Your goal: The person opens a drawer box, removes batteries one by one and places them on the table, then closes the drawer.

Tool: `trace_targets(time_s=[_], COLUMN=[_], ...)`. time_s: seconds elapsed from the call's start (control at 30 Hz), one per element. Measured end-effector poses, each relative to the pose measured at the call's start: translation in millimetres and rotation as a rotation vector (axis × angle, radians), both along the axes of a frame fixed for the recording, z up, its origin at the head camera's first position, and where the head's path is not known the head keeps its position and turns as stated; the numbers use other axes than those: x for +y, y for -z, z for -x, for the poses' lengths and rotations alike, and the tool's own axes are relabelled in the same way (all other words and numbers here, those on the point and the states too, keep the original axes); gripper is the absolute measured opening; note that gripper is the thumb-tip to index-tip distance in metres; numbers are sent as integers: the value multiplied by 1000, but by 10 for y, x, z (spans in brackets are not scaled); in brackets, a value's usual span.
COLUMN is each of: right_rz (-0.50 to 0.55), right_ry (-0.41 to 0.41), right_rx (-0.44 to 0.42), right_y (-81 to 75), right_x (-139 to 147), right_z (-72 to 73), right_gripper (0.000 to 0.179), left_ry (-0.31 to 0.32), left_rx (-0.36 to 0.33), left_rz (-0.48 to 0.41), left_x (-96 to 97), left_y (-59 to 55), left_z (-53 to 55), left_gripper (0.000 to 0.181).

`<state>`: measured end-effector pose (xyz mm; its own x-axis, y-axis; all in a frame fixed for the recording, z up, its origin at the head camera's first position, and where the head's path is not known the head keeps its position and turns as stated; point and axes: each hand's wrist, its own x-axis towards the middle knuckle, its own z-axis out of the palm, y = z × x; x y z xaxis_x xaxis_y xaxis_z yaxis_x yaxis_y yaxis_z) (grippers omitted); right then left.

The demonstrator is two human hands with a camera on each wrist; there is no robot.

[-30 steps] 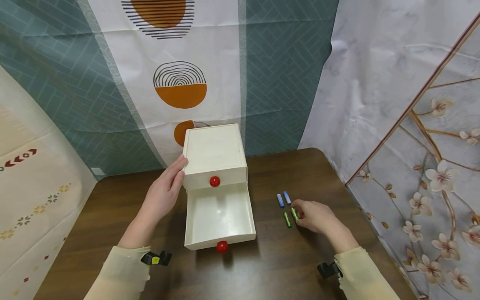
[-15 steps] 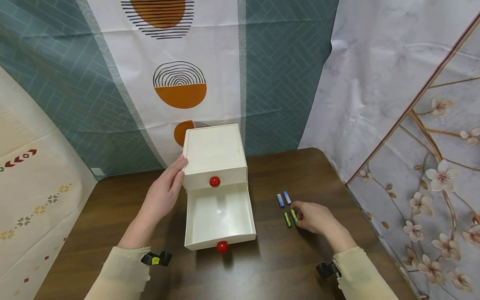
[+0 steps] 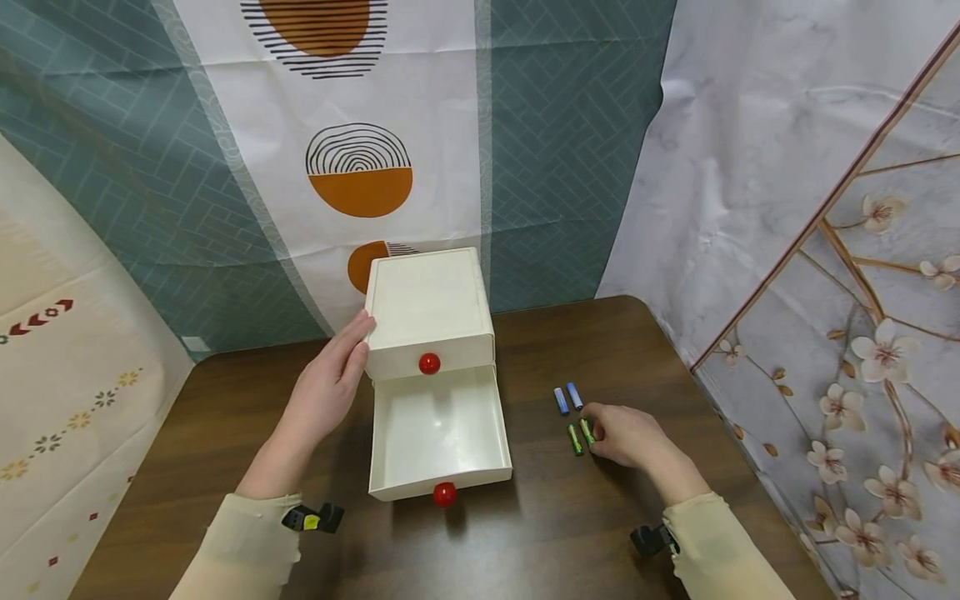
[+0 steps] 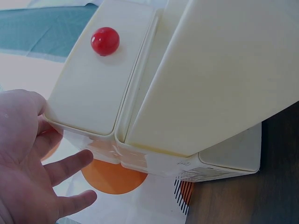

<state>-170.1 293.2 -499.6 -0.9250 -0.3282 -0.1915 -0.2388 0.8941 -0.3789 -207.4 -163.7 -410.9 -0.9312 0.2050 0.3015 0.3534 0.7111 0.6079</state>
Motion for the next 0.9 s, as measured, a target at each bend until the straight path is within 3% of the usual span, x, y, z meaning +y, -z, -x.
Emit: trace_targets(time_s=[0.9], right_rz=[5], right_ry=[9], right_rx=[-5], right_y=[37], right_x=[-4], right_z=[11], right_gripper=[46], left_ry=[-1], left_rx=[1], left_rz=[4], left_x=[4], left_y=[-3], left_z=[-4], left_gripper=[51])
